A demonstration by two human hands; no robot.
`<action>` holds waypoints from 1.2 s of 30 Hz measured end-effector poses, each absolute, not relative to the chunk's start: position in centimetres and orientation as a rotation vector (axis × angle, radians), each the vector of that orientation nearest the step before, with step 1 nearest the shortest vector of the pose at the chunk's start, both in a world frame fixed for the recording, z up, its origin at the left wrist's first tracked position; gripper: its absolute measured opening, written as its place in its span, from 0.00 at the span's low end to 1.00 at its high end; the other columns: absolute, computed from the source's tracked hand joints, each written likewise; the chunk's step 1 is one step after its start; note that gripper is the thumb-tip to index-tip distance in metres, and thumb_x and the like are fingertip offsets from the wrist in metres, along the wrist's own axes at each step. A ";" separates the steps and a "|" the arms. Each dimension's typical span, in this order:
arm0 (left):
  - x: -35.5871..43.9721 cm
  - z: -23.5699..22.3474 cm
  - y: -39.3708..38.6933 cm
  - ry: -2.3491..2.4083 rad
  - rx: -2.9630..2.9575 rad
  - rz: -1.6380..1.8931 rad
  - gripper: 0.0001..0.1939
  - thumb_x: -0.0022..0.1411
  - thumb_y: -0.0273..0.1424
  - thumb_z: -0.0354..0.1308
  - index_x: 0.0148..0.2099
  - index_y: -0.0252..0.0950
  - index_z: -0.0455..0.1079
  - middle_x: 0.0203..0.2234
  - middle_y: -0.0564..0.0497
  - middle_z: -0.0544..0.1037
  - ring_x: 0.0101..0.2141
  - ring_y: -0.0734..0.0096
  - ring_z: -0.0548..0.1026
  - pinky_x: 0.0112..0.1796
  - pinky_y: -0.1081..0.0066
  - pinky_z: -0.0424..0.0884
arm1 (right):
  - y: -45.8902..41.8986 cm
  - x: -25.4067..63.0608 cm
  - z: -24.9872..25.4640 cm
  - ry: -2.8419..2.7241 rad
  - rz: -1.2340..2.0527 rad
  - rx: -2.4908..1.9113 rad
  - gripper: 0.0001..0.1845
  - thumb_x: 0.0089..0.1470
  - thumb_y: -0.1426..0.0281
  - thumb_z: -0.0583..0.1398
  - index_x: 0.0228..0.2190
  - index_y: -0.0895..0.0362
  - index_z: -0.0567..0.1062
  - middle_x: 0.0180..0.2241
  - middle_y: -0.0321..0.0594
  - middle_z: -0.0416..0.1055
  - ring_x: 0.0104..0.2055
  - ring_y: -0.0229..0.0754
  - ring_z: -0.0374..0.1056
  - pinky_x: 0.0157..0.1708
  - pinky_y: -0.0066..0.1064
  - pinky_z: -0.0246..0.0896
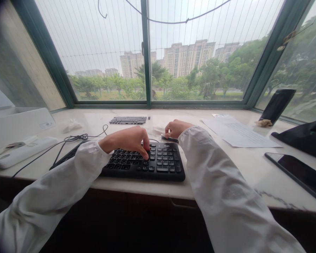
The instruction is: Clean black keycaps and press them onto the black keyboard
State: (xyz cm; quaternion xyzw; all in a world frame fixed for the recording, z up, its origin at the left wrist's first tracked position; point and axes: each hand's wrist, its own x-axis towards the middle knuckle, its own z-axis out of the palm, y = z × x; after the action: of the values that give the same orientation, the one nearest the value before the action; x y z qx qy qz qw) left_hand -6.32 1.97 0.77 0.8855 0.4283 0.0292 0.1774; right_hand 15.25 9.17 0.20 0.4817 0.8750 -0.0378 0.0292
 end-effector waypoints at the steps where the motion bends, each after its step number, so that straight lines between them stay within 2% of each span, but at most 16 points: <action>1: -6.3 0.8 1.9 1.215 2.508 0.074 0.18 0.43 0.44 0.70 0.34 0.39 0.81 0.29 0.50 0.81 0.28 0.70 0.74 0.33 0.70 0.64 | 9.2 15.3 0.2 2.701 -0.119 1.488 0.14 0.54 0.59 0.60 0.37 0.53 0.81 0.34 0.42 0.77 0.34 0.40 0.70 0.33 0.29 0.58; 18: -5.2 0.9 1.9 1.307 2.593 -0.016 0.17 0.41 0.42 0.71 0.34 0.38 0.81 0.28 0.51 0.81 0.27 0.71 0.73 0.33 0.70 0.63 | 9.1 14.6 -0.4 2.763 -0.171 1.466 0.13 0.54 0.60 0.60 0.36 0.52 0.81 0.27 0.37 0.77 0.30 0.38 0.69 0.34 0.29 0.59; 24: -5.6 1.3 2.0 1.248 2.541 -0.048 0.18 0.43 0.43 0.70 0.36 0.39 0.81 0.31 0.50 0.82 0.30 0.71 0.74 0.34 0.71 0.64 | 9.1 14.3 -0.5 2.775 -0.120 1.448 0.14 0.54 0.60 0.60 0.38 0.53 0.81 0.29 0.39 0.77 0.31 0.39 0.69 0.33 0.29 0.59; 36: -6.1 1.9 1.4 1.216 2.468 -0.064 0.17 0.45 0.44 0.68 0.36 0.40 0.81 0.32 0.51 0.82 0.32 0.71 0.75 0.33 0.72 0.64 | 9.1 14.7 -0.5 2.762 -0.147 1.450 0.12 0.55 0.61 0.60 0.36 0.53 0.81 0.29 0.38 0.77 0.30 0.38 0.69 0.35 0.30 0.60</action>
State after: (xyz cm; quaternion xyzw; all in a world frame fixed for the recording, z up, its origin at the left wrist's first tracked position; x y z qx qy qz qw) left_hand -6.07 1.38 1.91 0.8798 0.4335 -0.0227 0.1935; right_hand 14.68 9.08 -0.52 0.4641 0.8845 -0.0471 0.0092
